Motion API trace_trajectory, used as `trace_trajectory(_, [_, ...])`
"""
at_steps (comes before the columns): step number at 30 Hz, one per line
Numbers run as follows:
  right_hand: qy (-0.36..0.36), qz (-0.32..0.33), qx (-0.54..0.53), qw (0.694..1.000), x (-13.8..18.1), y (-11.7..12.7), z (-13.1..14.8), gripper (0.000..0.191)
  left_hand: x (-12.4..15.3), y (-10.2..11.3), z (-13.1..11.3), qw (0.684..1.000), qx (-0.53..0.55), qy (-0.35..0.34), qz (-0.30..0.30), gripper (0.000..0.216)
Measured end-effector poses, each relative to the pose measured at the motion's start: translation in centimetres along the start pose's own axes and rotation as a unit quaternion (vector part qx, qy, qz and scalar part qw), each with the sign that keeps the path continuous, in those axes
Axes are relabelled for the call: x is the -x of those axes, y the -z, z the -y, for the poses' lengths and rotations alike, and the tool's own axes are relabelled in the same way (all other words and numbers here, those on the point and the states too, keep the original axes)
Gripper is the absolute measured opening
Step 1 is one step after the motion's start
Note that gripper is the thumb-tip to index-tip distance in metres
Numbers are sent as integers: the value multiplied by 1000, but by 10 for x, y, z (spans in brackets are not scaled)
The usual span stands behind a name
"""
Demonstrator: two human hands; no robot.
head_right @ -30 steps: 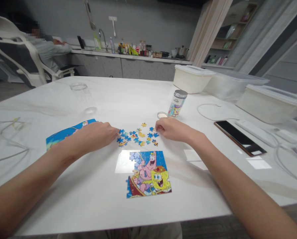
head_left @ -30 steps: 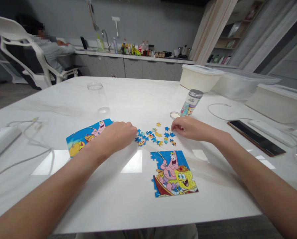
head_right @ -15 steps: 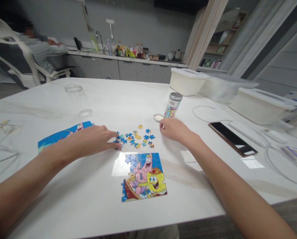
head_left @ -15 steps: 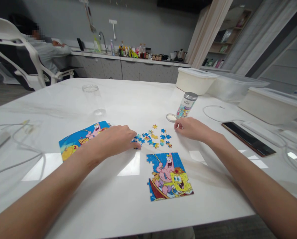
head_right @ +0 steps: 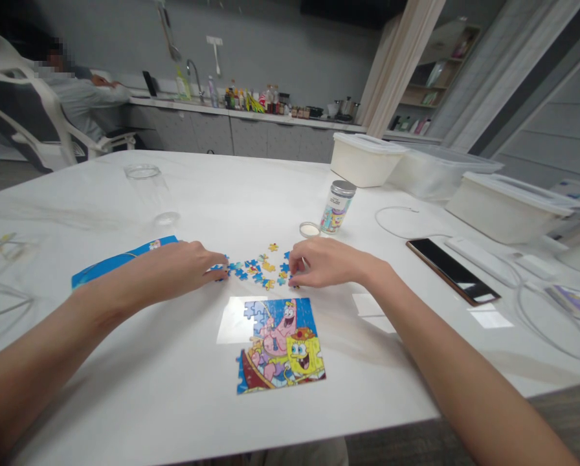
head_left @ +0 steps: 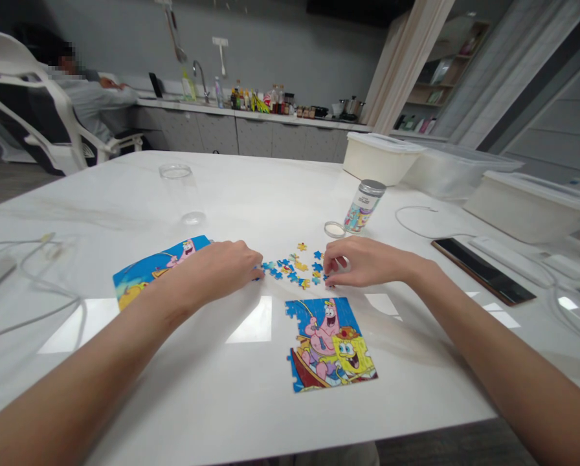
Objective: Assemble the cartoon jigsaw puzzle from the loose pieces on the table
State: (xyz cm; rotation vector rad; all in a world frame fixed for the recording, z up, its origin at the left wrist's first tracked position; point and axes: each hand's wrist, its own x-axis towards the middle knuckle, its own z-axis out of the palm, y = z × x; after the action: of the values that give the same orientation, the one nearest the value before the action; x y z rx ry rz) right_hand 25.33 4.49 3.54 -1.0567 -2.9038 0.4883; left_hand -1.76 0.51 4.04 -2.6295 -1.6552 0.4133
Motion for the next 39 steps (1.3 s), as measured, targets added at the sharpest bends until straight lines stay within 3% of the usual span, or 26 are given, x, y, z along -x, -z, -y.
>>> trace_trajectory(4, [-41, 39, -31, 998, 1, 1, 3, 24, 1, 0, -1, 1000, -6, -3, -11, 30])
trace_trajectory(15, [-12, 46, -95, 994, 0, 0, 7, 8, 0, 0, -2, 1000, -10, -1, -9, 31])
trace_trajectory(18, [22, 10, -180, 983, -4, -3, 18, 11, 2, 3, -4, 1000, -4, -4, -10, 33])
trace_trajectory(20, [26, 15, -280, 960, -5, -5, 31, 13, 3, 5, -6, 1000, 15, -8, -13, 33])
trace_trajectory(22, [12, 41, -340, 939, -6, -9, 44, 15, 4, 6, -7, 999, 42, -23, -17, 33])
trace_trajectory(28, [-15, 36, -323, 946, -8, -20, 68, 13, 12, 10, -9, 982, 118, -143, -35, 28])
trace_trajectory(33, [24, 49, -298, 953, -10, -25, 72, 12, 25, 23, -14, 923, 249, -270, 111, 12])
trace_trajectory(36, [7, 61, -301, 952, -11, -27, 74, 12, 30, 27, -18, 893, 296, -294, 170, 28])
trace_trajectory(39, [1, 66, -300, 952, -11, -28, 75, 14, 31, 27, -21, 890, 281, -300, 196, 41])
